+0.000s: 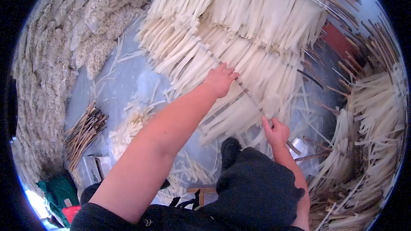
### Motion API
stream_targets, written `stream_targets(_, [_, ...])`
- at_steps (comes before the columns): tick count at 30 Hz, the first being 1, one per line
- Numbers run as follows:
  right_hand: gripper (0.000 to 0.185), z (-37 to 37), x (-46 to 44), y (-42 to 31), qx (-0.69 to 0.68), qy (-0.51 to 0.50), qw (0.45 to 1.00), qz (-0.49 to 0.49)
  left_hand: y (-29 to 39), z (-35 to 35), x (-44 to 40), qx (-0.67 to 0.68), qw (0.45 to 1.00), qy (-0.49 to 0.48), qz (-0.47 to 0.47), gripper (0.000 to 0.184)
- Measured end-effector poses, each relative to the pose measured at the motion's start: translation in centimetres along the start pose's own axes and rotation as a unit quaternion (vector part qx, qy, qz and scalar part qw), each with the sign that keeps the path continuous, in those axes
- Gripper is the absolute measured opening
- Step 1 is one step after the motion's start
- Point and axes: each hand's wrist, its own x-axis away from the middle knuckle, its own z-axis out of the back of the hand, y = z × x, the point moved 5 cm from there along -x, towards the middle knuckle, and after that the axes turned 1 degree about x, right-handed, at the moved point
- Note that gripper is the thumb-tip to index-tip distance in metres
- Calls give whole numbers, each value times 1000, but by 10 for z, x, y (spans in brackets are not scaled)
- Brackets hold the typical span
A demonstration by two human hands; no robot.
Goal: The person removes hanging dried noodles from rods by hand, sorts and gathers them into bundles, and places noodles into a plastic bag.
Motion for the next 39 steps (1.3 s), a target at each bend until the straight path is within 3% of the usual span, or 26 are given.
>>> stream_targets(2, [54, -11, 8, 7, -9, -7, 1000, -2, 3, -7, -3, -48, 993, -106, 23, 43])
stream_targets(9, [52, -54, 11, 19, -37, -74, 996, -32, -13, -55, 0, -13, 996, -84, 32, 41])
stream_targets(11, [51, -61, 16, 18, -49, -81, 995, -19, -14, -69, 5, -58, 996, -49, 55, 42])
stream_targets(15, [50, -62, 29, 20, -135, -86, 987, -8, -5, -70, 11, -32, 991, -103, 75, 41])
stream_targets(23, [48, -55, 77, 60, -78, -116, 990, 2, 22, -76, 66, -4, 993, -121, 5, 31])
stream_targets(27, [47, -47, 78, 59, -115, -91, 989, 23, 8, -80, 91, 52, 992, -115, -12, 36])
stream_targets(29, [47, -46, 66, 58, -80, -85, 992, 50, -11, -65, 98, 100, 993, 12, -57, 39])
stream_targets(30, [47, -45, 58, 55, -44, -78, 993, 72, -23, -58, 100, 102, 993, 12, -55, 39])
stream_targets(32, [47, -27, 40, 39, -22, -49, 993, 108, -55, -19, 104, 200, 969, 134, -46, 37])
stream_targets(34, [47, -9, 24, 26, 1, -17, 989, 145, -78, 20, 116, 142, 975, 145, -85, 34])
stream_targets(38, [47, 14, 2, 6, 1, 16, 982, 186, -161, 88, 142, 133, 951, 277, 22, 39])
stream_targets(39, [47, 19, -2, 3, 10, 19, 980, 199, -184, 102, 146, 33, 943, 328, 42, 44])
